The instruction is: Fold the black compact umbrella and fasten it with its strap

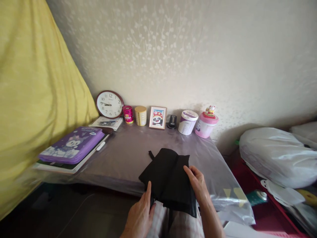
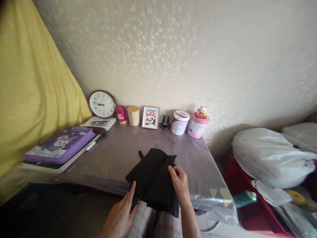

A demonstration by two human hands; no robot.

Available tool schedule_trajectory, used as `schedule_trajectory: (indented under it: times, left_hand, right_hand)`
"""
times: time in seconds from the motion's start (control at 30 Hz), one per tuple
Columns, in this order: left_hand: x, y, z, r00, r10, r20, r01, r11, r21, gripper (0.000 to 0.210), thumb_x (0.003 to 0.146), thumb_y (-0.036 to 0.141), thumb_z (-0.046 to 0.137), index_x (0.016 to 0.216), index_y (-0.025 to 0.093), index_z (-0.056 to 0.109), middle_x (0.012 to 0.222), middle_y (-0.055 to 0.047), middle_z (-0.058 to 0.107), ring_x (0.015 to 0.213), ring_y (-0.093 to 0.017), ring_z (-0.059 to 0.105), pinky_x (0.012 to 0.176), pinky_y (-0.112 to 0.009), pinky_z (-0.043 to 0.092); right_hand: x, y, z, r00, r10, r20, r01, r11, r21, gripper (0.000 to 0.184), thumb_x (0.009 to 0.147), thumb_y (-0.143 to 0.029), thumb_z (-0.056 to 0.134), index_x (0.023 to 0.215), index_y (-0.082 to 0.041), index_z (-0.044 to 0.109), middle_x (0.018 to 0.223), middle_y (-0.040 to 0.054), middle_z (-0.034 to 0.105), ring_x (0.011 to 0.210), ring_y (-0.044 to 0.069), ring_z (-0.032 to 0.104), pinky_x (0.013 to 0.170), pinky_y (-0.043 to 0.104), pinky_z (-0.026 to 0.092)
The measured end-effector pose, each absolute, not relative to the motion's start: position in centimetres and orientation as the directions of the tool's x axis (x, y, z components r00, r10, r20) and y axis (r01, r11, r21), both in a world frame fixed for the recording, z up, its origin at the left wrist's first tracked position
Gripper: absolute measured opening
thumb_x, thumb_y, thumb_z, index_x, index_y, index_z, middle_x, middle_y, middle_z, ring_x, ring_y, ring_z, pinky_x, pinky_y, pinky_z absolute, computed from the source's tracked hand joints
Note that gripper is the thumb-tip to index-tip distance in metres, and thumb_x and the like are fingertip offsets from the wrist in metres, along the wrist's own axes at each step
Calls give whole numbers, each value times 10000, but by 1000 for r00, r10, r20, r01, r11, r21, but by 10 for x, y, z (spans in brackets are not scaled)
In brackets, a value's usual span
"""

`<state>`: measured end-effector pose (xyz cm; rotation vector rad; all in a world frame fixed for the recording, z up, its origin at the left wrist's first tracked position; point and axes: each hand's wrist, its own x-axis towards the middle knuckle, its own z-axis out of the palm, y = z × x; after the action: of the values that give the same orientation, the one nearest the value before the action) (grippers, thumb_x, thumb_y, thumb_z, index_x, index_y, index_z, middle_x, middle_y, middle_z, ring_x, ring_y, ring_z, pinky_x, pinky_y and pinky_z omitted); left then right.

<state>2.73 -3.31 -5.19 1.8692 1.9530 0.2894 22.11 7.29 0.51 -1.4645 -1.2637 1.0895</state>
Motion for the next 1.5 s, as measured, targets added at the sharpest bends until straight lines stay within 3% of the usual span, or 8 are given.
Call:
schedule_trajectory:
  times: [0.17,0.37,0.77,0.93,1.03,1.17,1.33,1.5]
  left_hand:
    - [28,-31,-48,-14,983,-183,905,90,417,621,885,247,308,1425,94,42,1318,-136,475,1007,-212,586,783,-276,457]
    - [29,-29,-42,-24,973,-230,903,120,413,622,869,218,339,1428,124,83,1298,-133,495,1028,-199,579,814,-253,432]
    - [26,-28,-48,-3,978,-210,902,94,422,595,863,232,339,1416,101,160,1382,-135,405,1091,-202,551,869,-265,424]
    - [26,-30,-46,-72,978,-197,869,158,469,734,867,249,359,1410,88,-106,1283,-163,513,927,-202,632,770,-268,450]
    - [25,-31,-45,-54,987,-151,845,126,519,776,865,223,375,1391,149,-191,1275,-131,527,910,-181,634,754,-248,445]
    - [25,-31,-47,35,993,-109,886,19,464,667,869,173,353,1421,299,0,1168,-55,584,907,-166,621,762,-243,443]
    - [26,-31,-46,32,990,-136,908,28,417,605,874,175,339,1424,264,102,1062,-63,601,866,-176,618,749,-255,454]
    - [26,-31,-46,26,986,-165,895,51,444,590,880,201,319,1428,218,101,1122,-91,584,939,-193,603,803,-266,445]
  right_hand:
    - [194,84,14,-3,984,-181,-28,-181,-983,377,686,-515,605,612,-204,404,492,-80,323,418,67,293,387,199,220]
    - [164,97,10,-4,990,-143,-92,-142,-986,344,657,-485,632,632,-199,442,537,-64,391,458,75,362,410,190,274]
    - [134,117,-20,81,995,-63,115,-72,-991,350,627,-507,635,680,-172,551,768,18,604,616,130,538,519,221,426]
    - [131,122,-22,11,996,-92,15,-92,-996,340,614,-473,656,711,-157,580,925,63,622,724,175,619,587,266,522]
    - [130,121,-21,-20,994,-111,-23,-111,-994,326,648,-424,646,804,-143,594,866,65,624,772,199,650,616,283,543]
    - [131,123,-23,-63,995,-77,40,-74,-996,264,685,-368,622,810,-137,614,826,63,641,817,203,654,633,277,547]
    - [137,117,-20,-211,977,9,158,43,-987,232,759,-370,566,799,-156,646,835,52,669,841,189,636,712,295,533]
    - [161,95,-17,-370,844,388,300,504,-810,197,860,-301,479,870,-201,648,1025,71,640,983,187,584,893,342,455]
